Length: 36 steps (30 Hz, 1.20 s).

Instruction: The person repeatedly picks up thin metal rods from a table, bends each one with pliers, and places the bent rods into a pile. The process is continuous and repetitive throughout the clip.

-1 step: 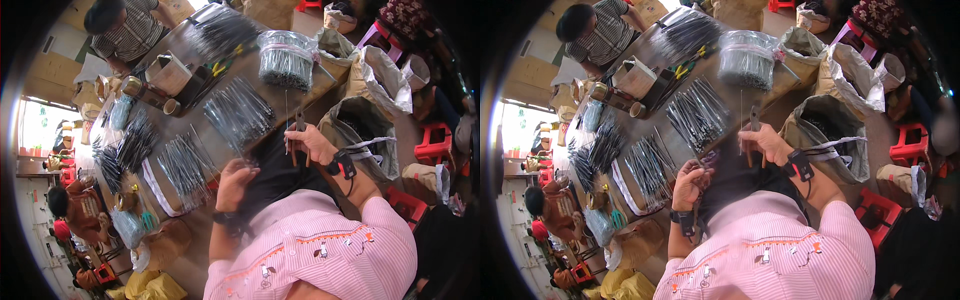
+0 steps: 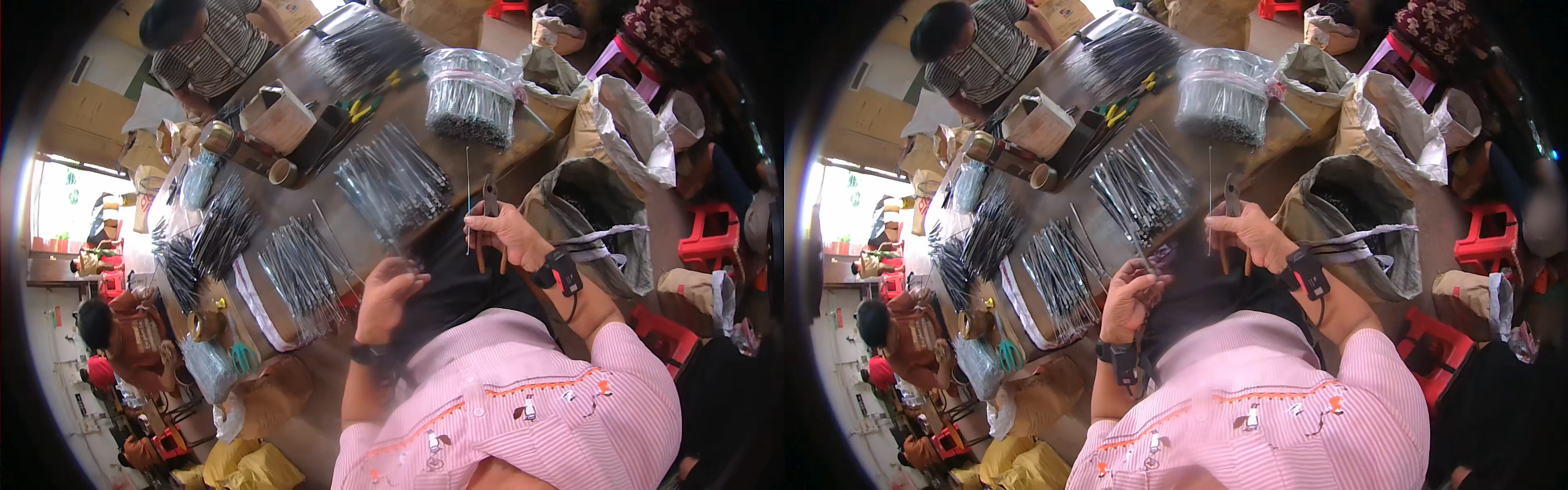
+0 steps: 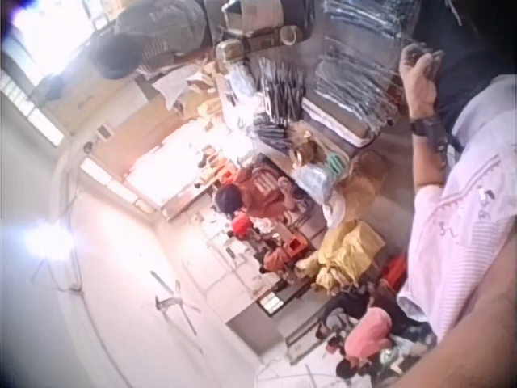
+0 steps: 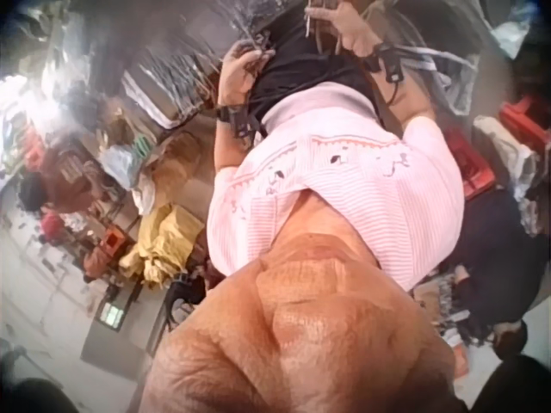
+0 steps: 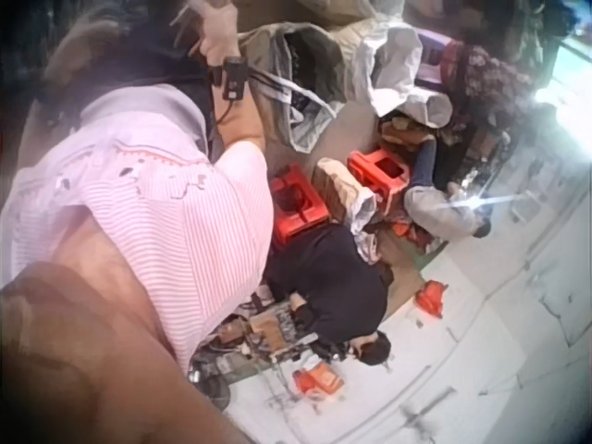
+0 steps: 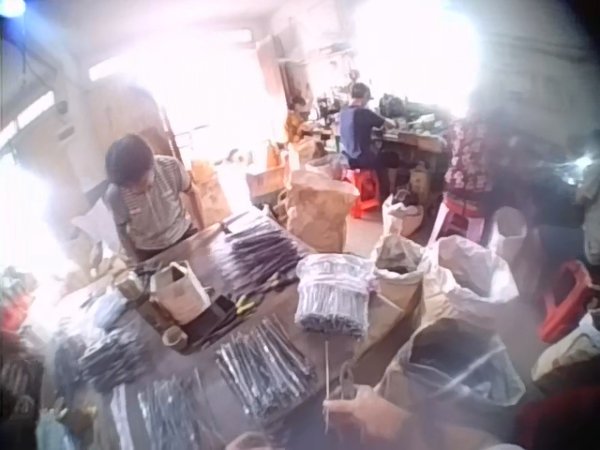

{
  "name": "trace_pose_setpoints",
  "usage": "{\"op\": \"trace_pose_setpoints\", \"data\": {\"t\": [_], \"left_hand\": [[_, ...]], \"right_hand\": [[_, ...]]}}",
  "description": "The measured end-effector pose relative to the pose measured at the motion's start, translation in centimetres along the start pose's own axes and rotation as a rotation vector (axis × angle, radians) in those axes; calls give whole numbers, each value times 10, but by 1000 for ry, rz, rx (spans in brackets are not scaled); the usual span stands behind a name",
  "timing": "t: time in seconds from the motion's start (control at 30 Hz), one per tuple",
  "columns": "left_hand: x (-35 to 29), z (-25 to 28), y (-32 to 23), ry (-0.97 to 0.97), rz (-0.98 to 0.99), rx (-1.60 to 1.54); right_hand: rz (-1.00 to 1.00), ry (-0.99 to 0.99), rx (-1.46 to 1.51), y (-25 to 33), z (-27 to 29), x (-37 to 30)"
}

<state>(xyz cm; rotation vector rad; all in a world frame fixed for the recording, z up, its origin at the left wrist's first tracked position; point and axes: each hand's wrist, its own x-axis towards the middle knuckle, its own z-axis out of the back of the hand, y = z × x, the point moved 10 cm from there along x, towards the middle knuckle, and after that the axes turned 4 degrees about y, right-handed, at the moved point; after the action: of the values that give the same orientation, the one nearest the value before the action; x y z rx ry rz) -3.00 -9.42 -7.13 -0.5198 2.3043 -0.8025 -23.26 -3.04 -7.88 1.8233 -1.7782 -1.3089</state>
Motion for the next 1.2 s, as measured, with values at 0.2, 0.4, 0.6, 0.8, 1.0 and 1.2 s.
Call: {"op": "trace_pose_setpoints", "data": {"t": [0.2,0.4,0.6,0.8,1.0,1.2], "left_hand": [[3,-28,2,71,-73,170],[4,-41,-14,102,-187,196],[4,-34,-18,77,-211,221],[-3,-33,-24,69,-256,245],[1,-24,-22,55,-227,257],[0,-22,-17,74,-191,317]], "right_hand": [[178,50,-164,28,-48,-14],[279,56,-411,33,-70,-19],[346,19,-370,34,-71,-23],[247,112,-423,21,-81,-22],[410,12,-358,23,-84,-20],[436,-65,-312,51,-60,-12]]}}
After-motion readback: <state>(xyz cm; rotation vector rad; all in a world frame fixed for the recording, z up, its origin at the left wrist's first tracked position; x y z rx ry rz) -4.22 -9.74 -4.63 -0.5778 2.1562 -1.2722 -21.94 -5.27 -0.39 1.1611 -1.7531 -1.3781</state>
